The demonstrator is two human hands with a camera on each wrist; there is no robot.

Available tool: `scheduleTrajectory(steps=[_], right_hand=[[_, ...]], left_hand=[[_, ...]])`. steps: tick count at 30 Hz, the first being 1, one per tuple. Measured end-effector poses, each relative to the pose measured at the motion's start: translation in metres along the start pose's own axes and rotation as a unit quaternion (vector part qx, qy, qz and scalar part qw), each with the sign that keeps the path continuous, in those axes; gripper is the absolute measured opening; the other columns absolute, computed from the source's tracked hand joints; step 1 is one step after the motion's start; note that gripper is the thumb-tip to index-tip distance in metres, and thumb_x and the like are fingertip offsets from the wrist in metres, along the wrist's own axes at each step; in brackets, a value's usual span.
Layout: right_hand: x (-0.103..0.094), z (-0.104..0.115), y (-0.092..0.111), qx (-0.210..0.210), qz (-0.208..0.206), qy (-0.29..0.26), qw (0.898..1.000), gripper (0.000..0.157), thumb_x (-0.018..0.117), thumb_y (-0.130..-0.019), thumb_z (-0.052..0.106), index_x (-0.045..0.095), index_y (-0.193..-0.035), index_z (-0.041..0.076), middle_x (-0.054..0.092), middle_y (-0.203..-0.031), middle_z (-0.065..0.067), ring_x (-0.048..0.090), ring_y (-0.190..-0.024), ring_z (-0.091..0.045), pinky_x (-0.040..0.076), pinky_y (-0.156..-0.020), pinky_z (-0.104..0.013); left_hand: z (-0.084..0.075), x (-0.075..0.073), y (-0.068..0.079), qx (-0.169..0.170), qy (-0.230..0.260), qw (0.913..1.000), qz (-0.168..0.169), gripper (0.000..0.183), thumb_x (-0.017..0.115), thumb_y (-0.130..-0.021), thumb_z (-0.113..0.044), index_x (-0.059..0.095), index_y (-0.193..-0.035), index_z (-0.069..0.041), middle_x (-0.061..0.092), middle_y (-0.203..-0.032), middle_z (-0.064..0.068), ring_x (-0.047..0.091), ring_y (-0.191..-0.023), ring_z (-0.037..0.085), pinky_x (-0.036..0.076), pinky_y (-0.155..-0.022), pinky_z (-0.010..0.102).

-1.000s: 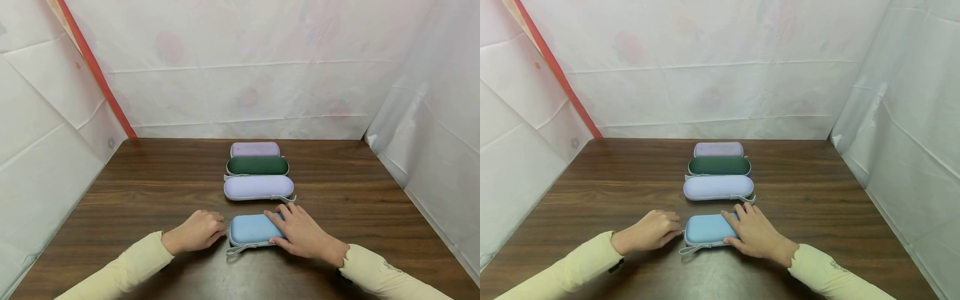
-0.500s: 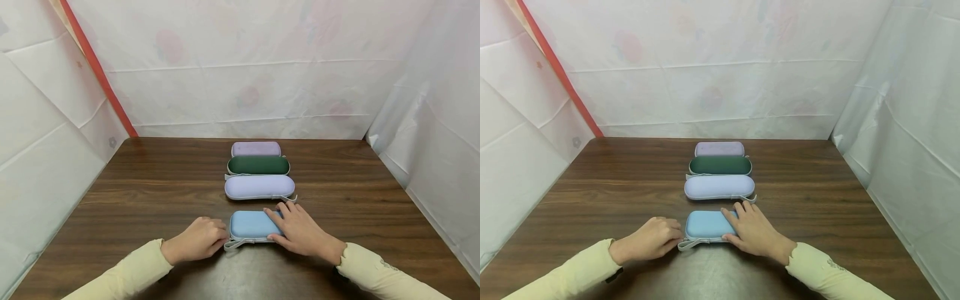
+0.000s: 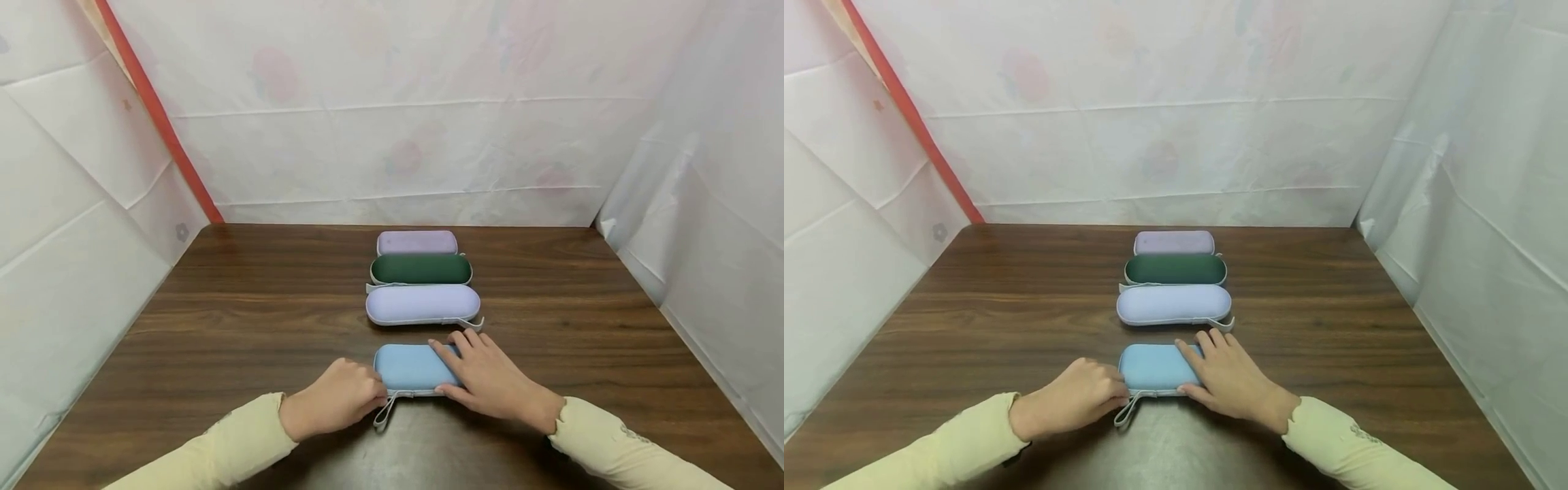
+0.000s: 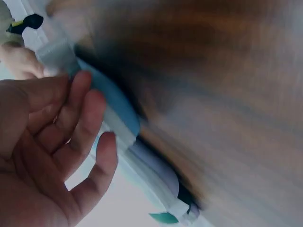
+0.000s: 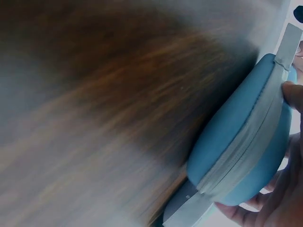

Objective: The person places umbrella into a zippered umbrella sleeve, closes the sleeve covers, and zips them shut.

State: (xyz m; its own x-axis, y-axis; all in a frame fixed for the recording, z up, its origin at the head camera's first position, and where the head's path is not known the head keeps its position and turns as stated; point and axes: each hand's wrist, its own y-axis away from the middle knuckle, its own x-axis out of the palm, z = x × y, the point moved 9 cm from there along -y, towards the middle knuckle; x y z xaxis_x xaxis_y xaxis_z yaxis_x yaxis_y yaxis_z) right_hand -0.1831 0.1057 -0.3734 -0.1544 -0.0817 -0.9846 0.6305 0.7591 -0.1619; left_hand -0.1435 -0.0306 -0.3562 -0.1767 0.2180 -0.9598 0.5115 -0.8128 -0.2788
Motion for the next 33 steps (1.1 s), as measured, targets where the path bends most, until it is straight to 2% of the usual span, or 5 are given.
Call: scheduleTrajectory(steps=[6, 11, 13, 18, 33], right_hand=[[-0.005, -0.017, 0.021, 0.004, -0.001, -0.057, 0.998, 0.072, 0.059, -0.088, 0.055, 0.044, -0.143, 0.011, 0.05, -0.124, -0.005, 0.046, -0.109, -0.019, 0.042, -0.087, -0.038], [-0.01, -0.031, 0.034, 0.022, -0.014, -0.124, 0.992, 0.075, 0.073, -0.08, 0.047, 0.048, -0.139, 0.008, 0.05, -0.122, -0.003, 0.049, -0.105, -0.013, 0.046, -0.084, -0.035], [-0.013, -0.033, 0.034, 0.015, -0.024, -0.148, 0.989, 0.074, 0.076, -0.079, 0.043, 0.049, -0.137, 0.006, 0.05, -0.121, -0.004, 0.05, -0.105, -0.014, 0.047, -0.083, -0.035], [-0.018, -0.033, 0.031, -0.015, -0.053, -0.172, 0.984, 0.071, 0.079, -0.078, 0.037, 0.053, -0.132, 0.0, 0.051, -0.119, -0.007, 0.051, -0.103, -0.015, 0.047, -0.081, -0.036], [-0.016, -0.046, 0.011, -0.015, -0.047, -0.167, 0.985, 0.071, 0.078, -0.08, 0.033, 0.05, -0.136, 0.001, 0.05, -0.127, -0.013, 0.05, -0.111, -0.022, 0.046, -0.087, -0.04]], left_hand=[[0.027, 0.001, -0.002, -0.071, 0.041, 0.9963, 0.024, 0.032, 0.077, -0.076, -0.041, 0.056, -0.058, -0.024, 0.045, -0.055, -0.015, 0.047, -0.053, 0.005, 0.035, -0.043, 0.026], [0.047, 0.002, -0.001, -0.131, 0.08, 0.9881, 0.004, 0.046, 0.084, -0.068, -0.041, 0.066, -0.095, -0.008, 0.059, -0.068, -0.006, 0.056, -0.06, 0.012, 0.045, -0.048, 0.03], [0.049, 0.006, -0.002, -0.133, 0.11, 0.985, 0.007, 0.06, 0.085, -0.068, -0.038, 0.063, -0.109, -0.002, 0.065, -0.078, 0.0, 0.061, -0.066, 0.014, 0.049, -0.054, 0.032], [0.049, 0.011, -0.005, -0.125, 0.163, 0.9787, 0.009, 0.064, 0.086, -0.068, -0.033, 0.061, -0.114, 0.004, 0.069, -0.088, 0.006, 0.064, -0.073, 0.014, 0.052, -0.063, 0.03], [0.07, 0.008, -0.013, -0.142, 0.161, 0.9767, -0.007, 0.064, 0.087, -0.066, -0.027, 0.061, -0.113, 0.008, 0.065, -0.075, 0.003, 0.051, -0.06, 0.006, 0.047, -0.058, 0.026]])
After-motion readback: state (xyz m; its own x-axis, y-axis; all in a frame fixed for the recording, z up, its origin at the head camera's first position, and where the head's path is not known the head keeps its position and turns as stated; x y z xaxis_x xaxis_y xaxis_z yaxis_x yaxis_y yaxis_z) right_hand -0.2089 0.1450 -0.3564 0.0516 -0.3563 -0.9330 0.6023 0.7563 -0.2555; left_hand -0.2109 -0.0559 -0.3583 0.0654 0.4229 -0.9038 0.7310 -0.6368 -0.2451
